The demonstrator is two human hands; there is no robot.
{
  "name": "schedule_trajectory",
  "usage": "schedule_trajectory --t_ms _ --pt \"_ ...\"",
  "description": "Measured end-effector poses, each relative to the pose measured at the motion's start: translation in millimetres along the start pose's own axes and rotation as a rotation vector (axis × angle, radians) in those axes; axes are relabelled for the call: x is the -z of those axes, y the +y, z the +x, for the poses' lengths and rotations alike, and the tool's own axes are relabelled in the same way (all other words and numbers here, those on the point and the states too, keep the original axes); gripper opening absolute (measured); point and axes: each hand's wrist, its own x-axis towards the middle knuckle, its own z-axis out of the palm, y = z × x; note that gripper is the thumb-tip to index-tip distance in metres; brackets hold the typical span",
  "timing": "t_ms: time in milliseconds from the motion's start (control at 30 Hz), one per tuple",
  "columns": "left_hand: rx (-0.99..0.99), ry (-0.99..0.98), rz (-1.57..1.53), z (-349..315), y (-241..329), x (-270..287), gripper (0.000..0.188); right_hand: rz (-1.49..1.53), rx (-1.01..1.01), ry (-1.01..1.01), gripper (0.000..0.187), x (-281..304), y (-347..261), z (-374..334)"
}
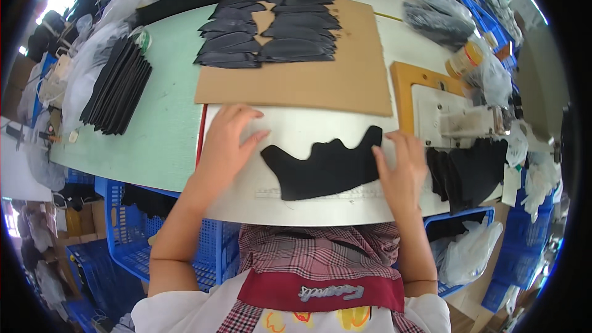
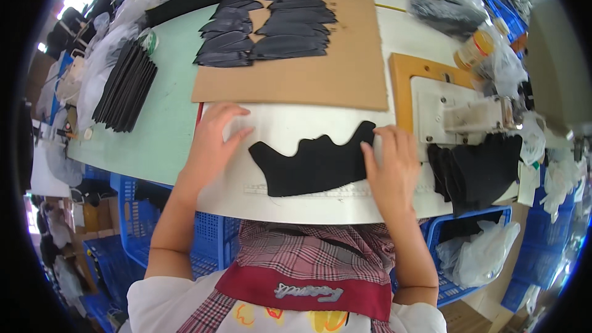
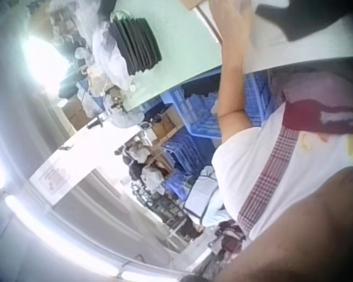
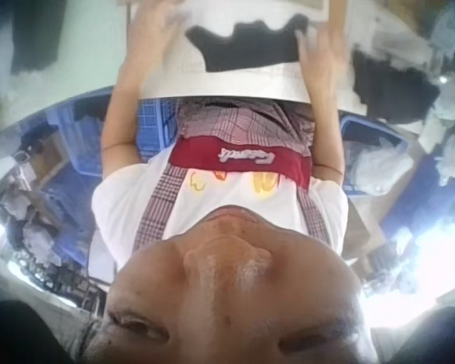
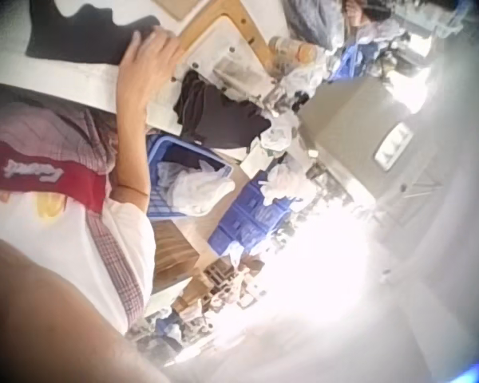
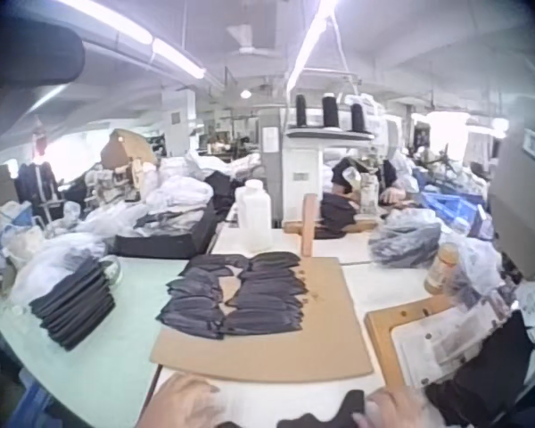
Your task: The person repeatedly picks up small black fabric pieces and aligns them with a larger black fabric piece on a white work surface. They smooth the pieces into place and then move the assembled unit to a pile on the right side of the table. The process is repeated multiple times throughout the clip.
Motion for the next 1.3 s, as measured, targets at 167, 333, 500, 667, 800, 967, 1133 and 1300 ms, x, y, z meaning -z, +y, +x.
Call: schedule_trajectory --t_ms 167,333,500,667,800,967,1133,1300 --pt "0.012 0.085 0.158 35 -59 7 0.034 -0.079 0.348 0.024 0.025 -49 -32 84" --pt "-0.107 0.162 0.292 70 -88 11 0.045 -0.193 0.724 0.079 0.022 -143 -62 164" --pt "0.358 0.252 0.213 97 -153 26 0.057 -0.382 0.741 0.087 0.020 -170 -70 181" --pt "0.500 0.155 -0.087 105 -186 26 0.051 -0.221 0.569 -0.008 0.020 -165 -63 178" --pt "0.443 0.180 -0.232 101 -193 22 0.041 0.137 0.297 0.139 0.017 -143 -52 192" --pt "0.202 0.512 0.190 106 -151 26 0.032 0.286 0.145 0.105 0.019 -102 -27 193" --pt "0.150 0.225 -0.126 118 -113 9 0.029 -0.050 0.492 -0.129 0.026 -78 -10 162" --pt "-0.035 0.082 0.036 134 -64 -36 0.032 -0.141 0.498 -0.124 0.024 -60 9 121"
